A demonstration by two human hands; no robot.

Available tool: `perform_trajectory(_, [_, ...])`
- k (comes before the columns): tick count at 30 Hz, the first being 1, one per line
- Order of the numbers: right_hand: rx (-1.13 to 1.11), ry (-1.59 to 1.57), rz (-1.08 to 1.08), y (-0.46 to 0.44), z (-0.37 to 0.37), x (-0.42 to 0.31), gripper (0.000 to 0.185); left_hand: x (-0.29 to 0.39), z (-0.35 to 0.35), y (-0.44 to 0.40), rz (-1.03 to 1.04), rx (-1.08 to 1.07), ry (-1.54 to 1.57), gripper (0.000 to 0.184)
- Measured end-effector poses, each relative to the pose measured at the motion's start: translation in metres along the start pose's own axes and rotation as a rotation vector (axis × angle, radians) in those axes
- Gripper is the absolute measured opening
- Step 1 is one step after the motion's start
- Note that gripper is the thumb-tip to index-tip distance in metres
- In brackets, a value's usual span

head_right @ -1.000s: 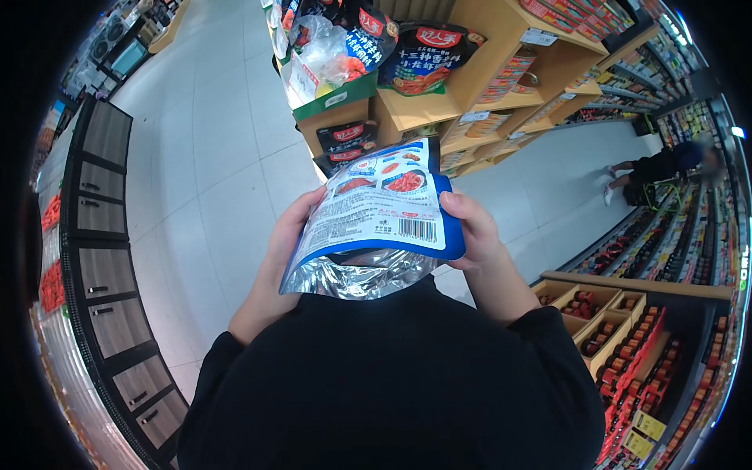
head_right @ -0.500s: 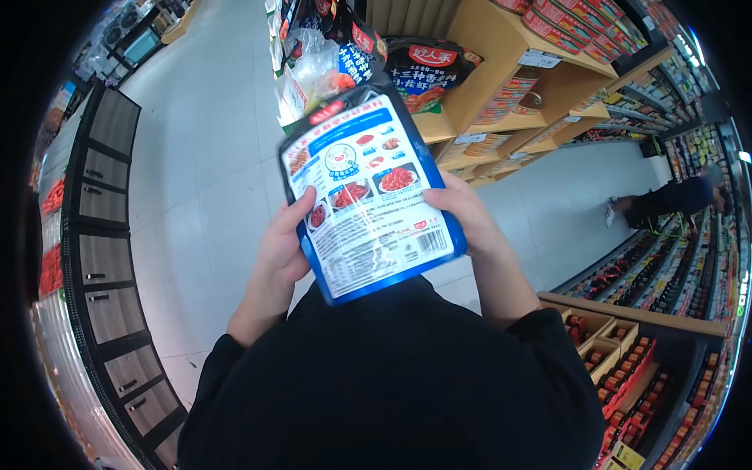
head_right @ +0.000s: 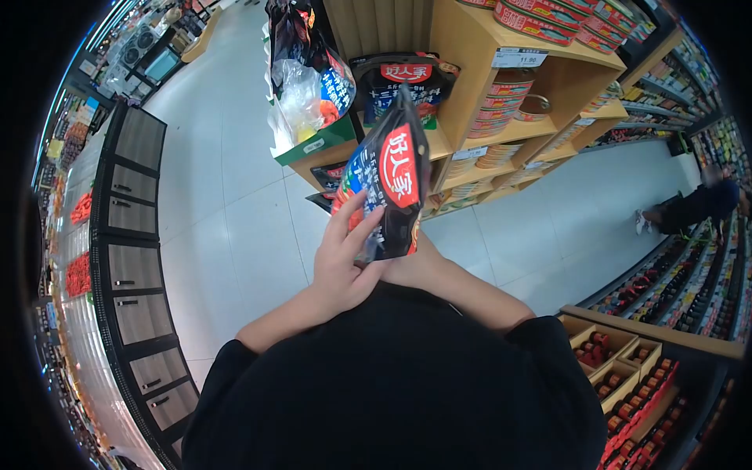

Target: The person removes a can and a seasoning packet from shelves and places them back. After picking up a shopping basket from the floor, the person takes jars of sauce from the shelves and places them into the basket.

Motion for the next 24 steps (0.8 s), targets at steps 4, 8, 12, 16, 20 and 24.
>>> perform_trajectory(4, [0.367,-0.116,-0.001,0.018,-0.037,0.038,0.048,0.000,0.015,-0.016,0.043,-0.253,0.081,0.063])
perform_trajectory(8, [0.480,-0.187,-0.057,0.013,-0.087,0.041,0.041,-0.054,0.038,-0.023,-0.159,-0.143,0.227,0.076])
perform_trajectory(12, [0.452,-0.038,0.025,0.004,-0.120,0.065,0.036,-0.101,0.048,-0.050,-0.483,-0.072,0.535,0.081])
perform_trajectory(16, [0.392,-0.077,-0.116,-0.012,-0.139,0.095,0.036,-0.128,0.056,-0.079,-0.490,-0.082,0.565,0.058])
perform_trajectory(20, [0.400,0.197,-0.049,-0.026,-0.154,0.115,0.029,-0.161,0.074,-0.095,-0.473,0.015,0.691,0.037])
perform_trajectory(24, [0.421,0.394,-0.093,-0.032,-0.165,0.135,0.020,-0.187,0.088,-0.104,-0.316,0.067,0.729,0.049])
Point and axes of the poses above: each hand's wrist, its own y-axis away from the middle knuckle, its own z-axis out of the palm, x = y × z, the point moved 2 cm from there along -y, towards the middle knuckle, and after that the axes turned 15 degrees about -x, right-handed, at the moved point
